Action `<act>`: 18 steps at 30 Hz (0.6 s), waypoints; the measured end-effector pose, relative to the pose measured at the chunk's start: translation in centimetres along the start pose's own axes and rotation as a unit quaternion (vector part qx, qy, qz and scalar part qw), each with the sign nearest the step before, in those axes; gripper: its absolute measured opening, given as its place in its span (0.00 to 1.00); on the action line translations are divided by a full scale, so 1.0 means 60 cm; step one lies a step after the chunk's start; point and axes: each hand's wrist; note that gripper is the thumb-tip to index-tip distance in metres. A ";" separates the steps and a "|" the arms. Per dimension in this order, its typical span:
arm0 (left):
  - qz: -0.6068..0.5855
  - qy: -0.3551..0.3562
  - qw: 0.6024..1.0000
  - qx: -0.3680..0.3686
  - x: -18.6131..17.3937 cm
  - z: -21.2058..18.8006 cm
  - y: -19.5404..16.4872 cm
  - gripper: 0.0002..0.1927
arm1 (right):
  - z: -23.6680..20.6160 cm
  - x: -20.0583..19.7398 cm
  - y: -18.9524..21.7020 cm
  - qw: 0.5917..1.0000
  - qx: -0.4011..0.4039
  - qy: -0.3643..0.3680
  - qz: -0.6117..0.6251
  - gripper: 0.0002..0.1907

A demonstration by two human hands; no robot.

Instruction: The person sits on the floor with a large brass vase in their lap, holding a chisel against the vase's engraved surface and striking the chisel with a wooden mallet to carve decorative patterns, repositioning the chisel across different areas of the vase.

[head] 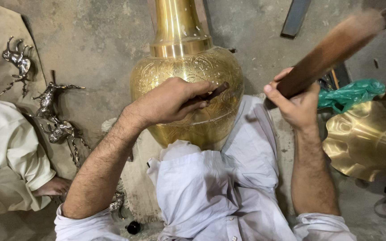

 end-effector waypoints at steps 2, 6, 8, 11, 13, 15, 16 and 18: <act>0.008 -0.018 0.999 0.035 -0.003 0.000 0.000 0.18 | -0.002 -0.011 0.017 0.922 -0.196 0.021 -0.335 0.15; 0.000 -0.013 1.000 0.025 -0.002 -0.006 -0.007 0.17 | -0.004 0.000 0.016 0.989 -0.083 0.033 -0.118 0.14; -0.011 -0.011 1.000 0.018 -0.004 -0.007 -0.005 0.20 | -0.007 0.003 0.009 0.998 -0.055 0.039 -0.020 0.14; -0.015 -0.027 0.999 0.032 -0.003 -0.008 -0.007 0.21 | -0.008 0.003 0.004 0.998 -0.057 0.027 0.004 0.16; -0.019 -0.050 0.997 0.053 -0.002 -0.013 -0.007 0.21 | -0.009 0.005 0.003 0.998 -0.058 0.027 0.012 0.16; -0.028 -0.077 0.993 0.085 -0.003 -0.013 -0.005 0.21 | -0.015 0.004 0.003 0.997 -0.047 0.033 0.049 0.14; -0.025 -0.067 0.995 0.069 -0.004 -0.010 -0.005 0.20 | -0.013 0.003 0.005 0.998 -0.053 0.040 0.009 0.15; -0.016 -0.048 0.998 0.037 -0.004 -0.006 -0.006 0.20 | -0.009 0.000 0.007 0.994 -0.068 0.053 -0.071 0.17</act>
Point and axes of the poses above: each hand's wrist, its own z-axis towards the middle knuckle, its own x-axis out of the palm, y = z × x, and after that the axes turned 3 degrees about z, right-handed
